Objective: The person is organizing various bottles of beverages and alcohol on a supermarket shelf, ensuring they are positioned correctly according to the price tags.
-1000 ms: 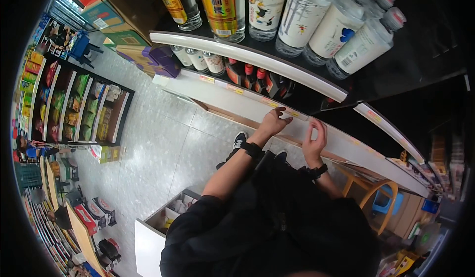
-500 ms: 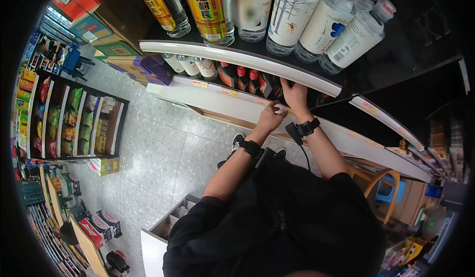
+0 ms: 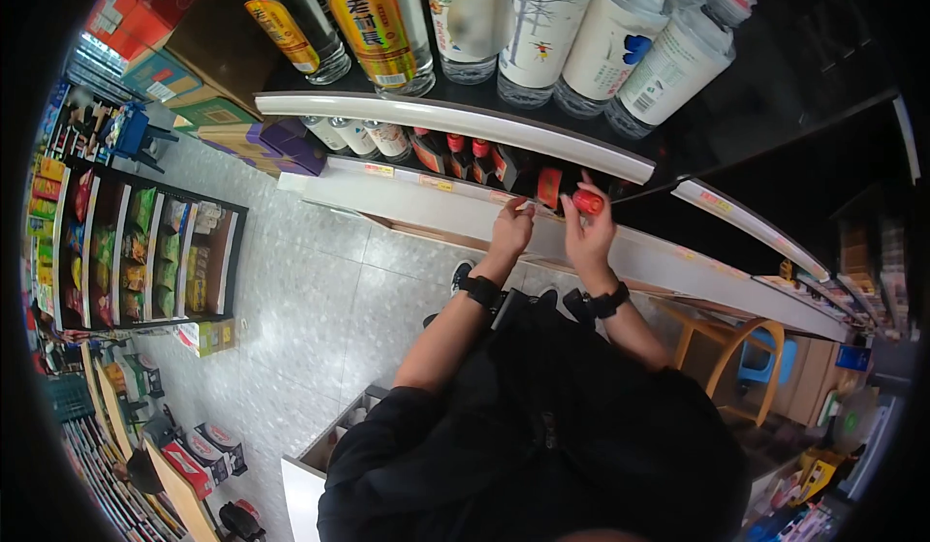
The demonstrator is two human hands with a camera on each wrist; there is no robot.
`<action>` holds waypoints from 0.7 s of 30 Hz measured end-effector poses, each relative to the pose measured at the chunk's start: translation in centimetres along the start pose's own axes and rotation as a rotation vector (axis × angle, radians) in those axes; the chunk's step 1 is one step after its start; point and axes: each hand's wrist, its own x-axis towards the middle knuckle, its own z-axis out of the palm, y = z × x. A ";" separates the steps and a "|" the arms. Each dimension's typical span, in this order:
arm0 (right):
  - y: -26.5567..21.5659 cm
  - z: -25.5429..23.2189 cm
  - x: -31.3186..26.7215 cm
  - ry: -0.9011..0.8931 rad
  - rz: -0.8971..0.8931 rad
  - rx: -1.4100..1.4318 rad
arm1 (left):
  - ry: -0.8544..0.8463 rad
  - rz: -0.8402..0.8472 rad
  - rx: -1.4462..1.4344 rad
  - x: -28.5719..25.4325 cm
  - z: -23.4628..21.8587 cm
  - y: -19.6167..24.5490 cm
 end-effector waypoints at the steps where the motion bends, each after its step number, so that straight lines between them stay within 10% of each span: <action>1: -0.8 -1.2 -0.1 0.032 -0.032 0.033 | -0.011 -0.072 -0.059 -1.2 -0.1 1.6; 21: 0.7 -11.4 -0.1 0.321 0.191 0.179 | -0.625 0.034 0.186 -3.8 7.4 7.2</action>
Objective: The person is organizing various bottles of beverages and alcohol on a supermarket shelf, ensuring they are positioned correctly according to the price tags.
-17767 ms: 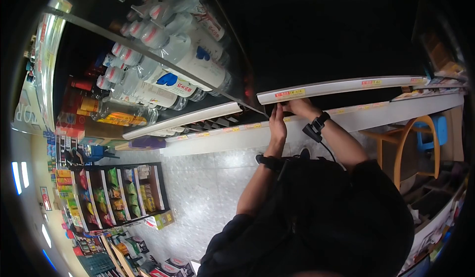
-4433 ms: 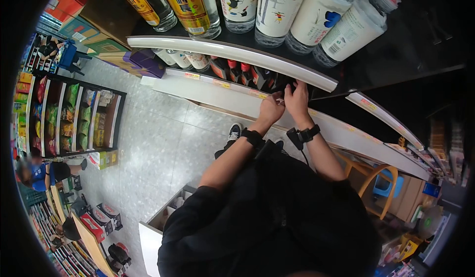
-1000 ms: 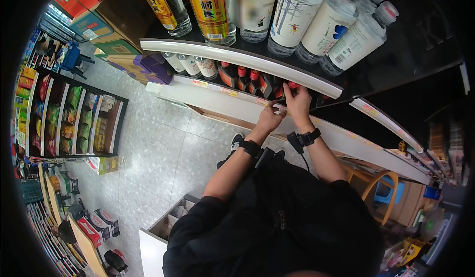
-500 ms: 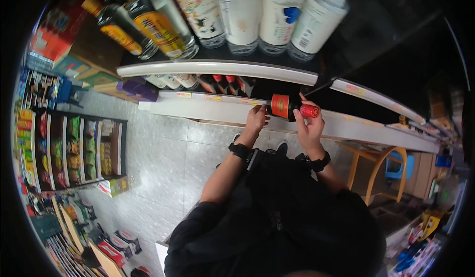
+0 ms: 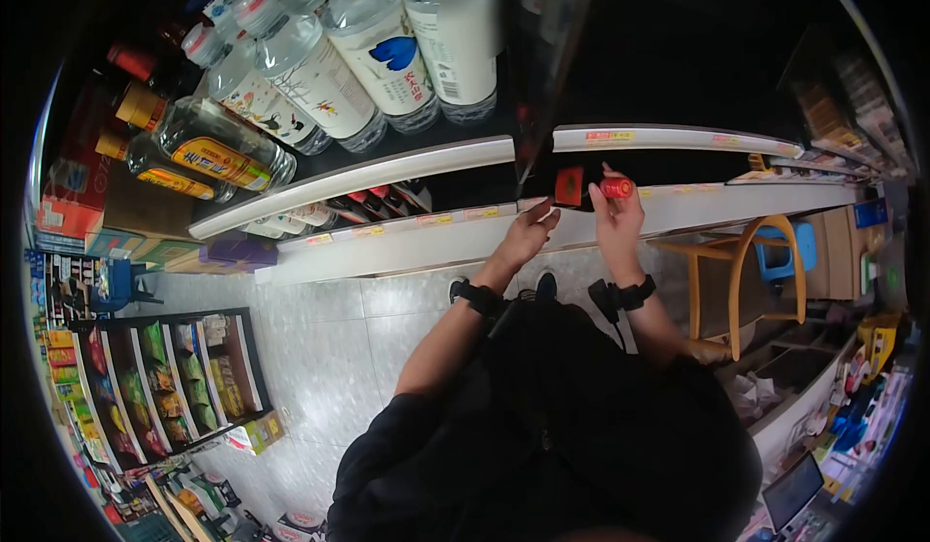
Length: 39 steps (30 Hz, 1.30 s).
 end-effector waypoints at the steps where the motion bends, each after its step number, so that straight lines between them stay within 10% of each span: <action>1: 0.3 0.3 0.6 0.004 -0.002 0.021 | 0.001 0.022 -0.046 0.2 0.4 0.1; 25: 6.2 3.5 5.6 -0.106 -0.109 -0.352 | 0.291 -0.057 -0.248 -3.3 -3.2 -2.4; 39: 8.3 2.3 -0.4 -0.139 0.187 -0.170 | 0.379 -0.064 -0.330 -4.0 -5.0 -4.1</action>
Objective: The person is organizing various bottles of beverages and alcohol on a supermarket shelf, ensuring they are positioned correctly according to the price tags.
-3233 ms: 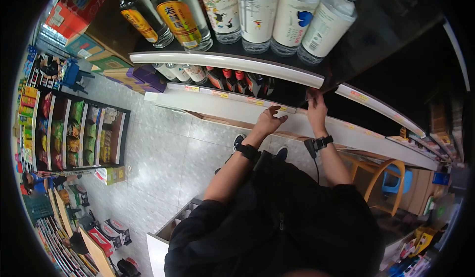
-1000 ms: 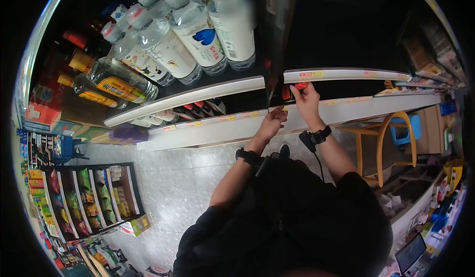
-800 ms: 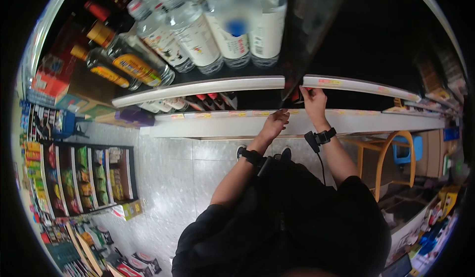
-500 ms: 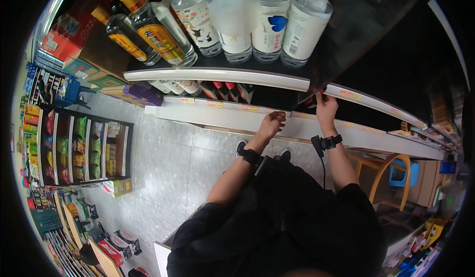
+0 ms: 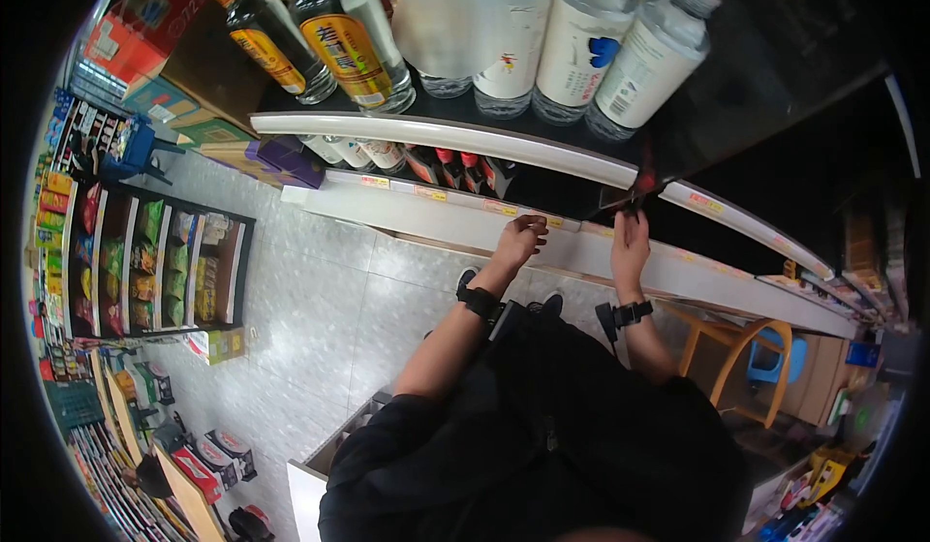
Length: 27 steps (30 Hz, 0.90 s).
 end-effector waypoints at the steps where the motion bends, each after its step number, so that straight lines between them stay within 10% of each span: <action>1: 0.4 0.3 -0.3 -0.048 -0.015 -0.007 | 0.026 -0.007 -0.012 -0.2 -0.6 0.0; 6: 1.1 -1.2 -3.2 0.290 -0.246 -0.090 | 0.052 -0.009 -0.020 -1.0 -1.9 0.4; 11: -7.3 2.4 -5.0 -0.191 -0.556 -0.225 | 0.167 -0.009 -0.092 -0.5 -3.7 -0.3; 20: -11.5 14.7 0.3 -0.324 -0.467 -0.324 | 0.190 0.065 -0.142 -0.4 -3.7 -0.8; 27: -10.3 14.5 1.9 -0.353 -0.340 -0.314 | 0.165 0.046 -0.095 -0.5 -3.7 -0.6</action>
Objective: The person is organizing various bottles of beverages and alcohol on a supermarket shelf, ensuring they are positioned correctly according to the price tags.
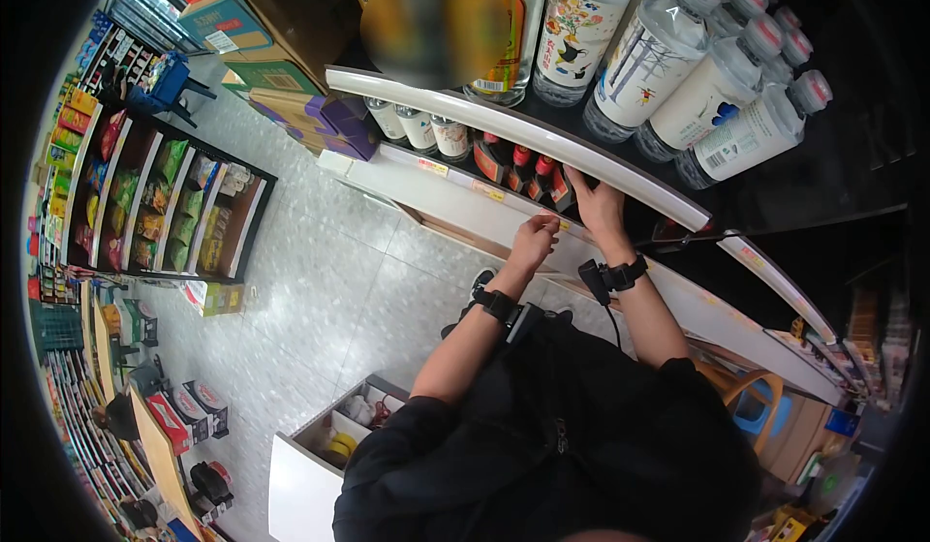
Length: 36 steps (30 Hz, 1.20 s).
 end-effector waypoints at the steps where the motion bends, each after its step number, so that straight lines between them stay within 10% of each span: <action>1: 0.1 -0.1 -0.3 0.001 0.002 -0.002 | 0.015 -0.011 -0.002 0.0 0.1 0.2; 27: 1.6 -5.1 -7.2 0.085 -0.170 0.194 | 0.073 -0.127 -0.201 0.4 0.7 1.9; 36: -0.1 -10.3 -10.8 0.174 -0.081 0.335 | -0.178 -0.287 0.114 1.4 1.4 2.2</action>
